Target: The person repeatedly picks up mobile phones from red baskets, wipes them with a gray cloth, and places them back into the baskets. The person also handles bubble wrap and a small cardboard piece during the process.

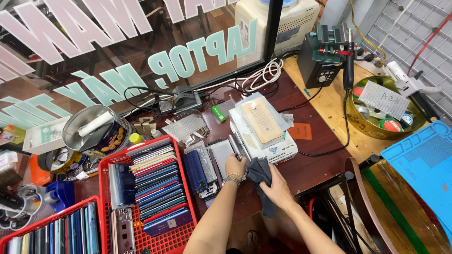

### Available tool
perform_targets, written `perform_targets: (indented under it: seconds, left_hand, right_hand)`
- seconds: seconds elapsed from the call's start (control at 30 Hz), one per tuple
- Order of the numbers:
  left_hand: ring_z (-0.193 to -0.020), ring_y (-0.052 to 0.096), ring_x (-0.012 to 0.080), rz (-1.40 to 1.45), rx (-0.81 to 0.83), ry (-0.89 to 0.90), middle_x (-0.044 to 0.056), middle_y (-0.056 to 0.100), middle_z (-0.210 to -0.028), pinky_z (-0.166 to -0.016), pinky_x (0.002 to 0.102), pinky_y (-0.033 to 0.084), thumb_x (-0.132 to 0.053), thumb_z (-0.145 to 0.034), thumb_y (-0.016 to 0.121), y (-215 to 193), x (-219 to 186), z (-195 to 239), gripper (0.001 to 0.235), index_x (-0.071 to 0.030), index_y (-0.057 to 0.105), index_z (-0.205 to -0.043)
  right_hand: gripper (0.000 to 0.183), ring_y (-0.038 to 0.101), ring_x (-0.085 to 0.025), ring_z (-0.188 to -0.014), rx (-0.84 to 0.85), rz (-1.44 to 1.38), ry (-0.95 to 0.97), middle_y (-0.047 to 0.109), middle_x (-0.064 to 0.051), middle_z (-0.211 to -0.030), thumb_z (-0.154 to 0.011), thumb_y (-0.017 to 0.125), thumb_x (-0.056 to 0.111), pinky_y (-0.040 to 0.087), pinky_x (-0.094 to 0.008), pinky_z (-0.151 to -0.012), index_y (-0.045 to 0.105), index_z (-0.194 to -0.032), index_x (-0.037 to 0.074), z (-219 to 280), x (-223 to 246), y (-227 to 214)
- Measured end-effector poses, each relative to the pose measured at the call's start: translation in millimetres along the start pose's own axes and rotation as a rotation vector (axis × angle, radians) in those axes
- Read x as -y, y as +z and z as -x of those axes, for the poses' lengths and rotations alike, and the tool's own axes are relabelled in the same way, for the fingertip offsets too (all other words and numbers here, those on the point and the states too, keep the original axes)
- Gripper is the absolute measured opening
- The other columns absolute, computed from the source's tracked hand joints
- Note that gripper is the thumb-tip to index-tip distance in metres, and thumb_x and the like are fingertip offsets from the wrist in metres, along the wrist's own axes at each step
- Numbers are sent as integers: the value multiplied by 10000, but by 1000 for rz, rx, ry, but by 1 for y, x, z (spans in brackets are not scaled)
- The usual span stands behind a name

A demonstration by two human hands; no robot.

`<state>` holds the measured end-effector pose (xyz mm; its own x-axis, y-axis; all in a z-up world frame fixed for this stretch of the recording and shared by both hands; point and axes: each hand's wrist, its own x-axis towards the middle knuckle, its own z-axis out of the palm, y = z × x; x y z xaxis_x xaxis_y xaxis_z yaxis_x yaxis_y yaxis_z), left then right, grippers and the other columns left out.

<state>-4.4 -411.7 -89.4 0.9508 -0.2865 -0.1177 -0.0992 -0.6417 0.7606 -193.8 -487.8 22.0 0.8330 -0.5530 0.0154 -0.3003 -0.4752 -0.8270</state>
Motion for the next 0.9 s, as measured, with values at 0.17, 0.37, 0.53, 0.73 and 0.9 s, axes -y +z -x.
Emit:
perform_targets:
  seconds: [0.17, 0.37, 0.53, 0.73, 0.9]
  left_hand:
    - [-925, 709, 443, -163, 12, -79, 296, 718, -920, -859, 488, 573, -279, -773, 732, -22, 4, -19, 351, 44, 756, -910]
    - [-762, 685, 290, 309, 202, -142, 227, 715, -914, -698, 412, 569, -220, -877, 670, -90, 20, -7, 354, 4, 683, -1150]
    - [-773, 674, 108, 477, 252, 184, 105, 754, -930, -673, 273, 549, -93, -943, 582, -137, 28, 27, 341, 39, 619, -1255]
    - [-857, 708, 124, 700, 257, 97, 107, 760, -976, -753, 265, 567, -34, -948, 560, -207, 56, 37, 319, 59, 599, -1250]
    - [-1146, 665, 204, 684, 264, 261, 159, 706, -1290, -970, 348, 516, -169, -961, 491, -230, 57, 43, 473, 25, 567, -1386]
  right_hand:
    - [782, 529, -394, -1339, -75, -39, -110, 514, -280, -1444, -771, 707, 155, 415, -421, -1104, 395, -1456, -57, -6, 12, -7]
    - [677, 603, -349, -1240, -107, -111, -117, 608, -216, -1316, -793, 672, 164, 457, -412, -1071, 484, -1428, 25, -16, 72, 7]
    - [655, 525, -374, -1241, -41, 173, -246, 563, -203, -1308, -849, 702, 202, 381, -460, -1066, 493, -1460, 91, -26, 111, 50]
    - [675, 584, -280, -1210, -84, -640, 140, 596, -160, -1344, -894, 721, 275, 478, -395, -1027, 460, -1470, 39, -57, 114, 65]
    - [742, 623, -174, -1183, 282, -593, 59, 641, -81, -1324, -795, 809, 290, 500, -335, -998, 475, -1429, 98, -42, 154, 67]
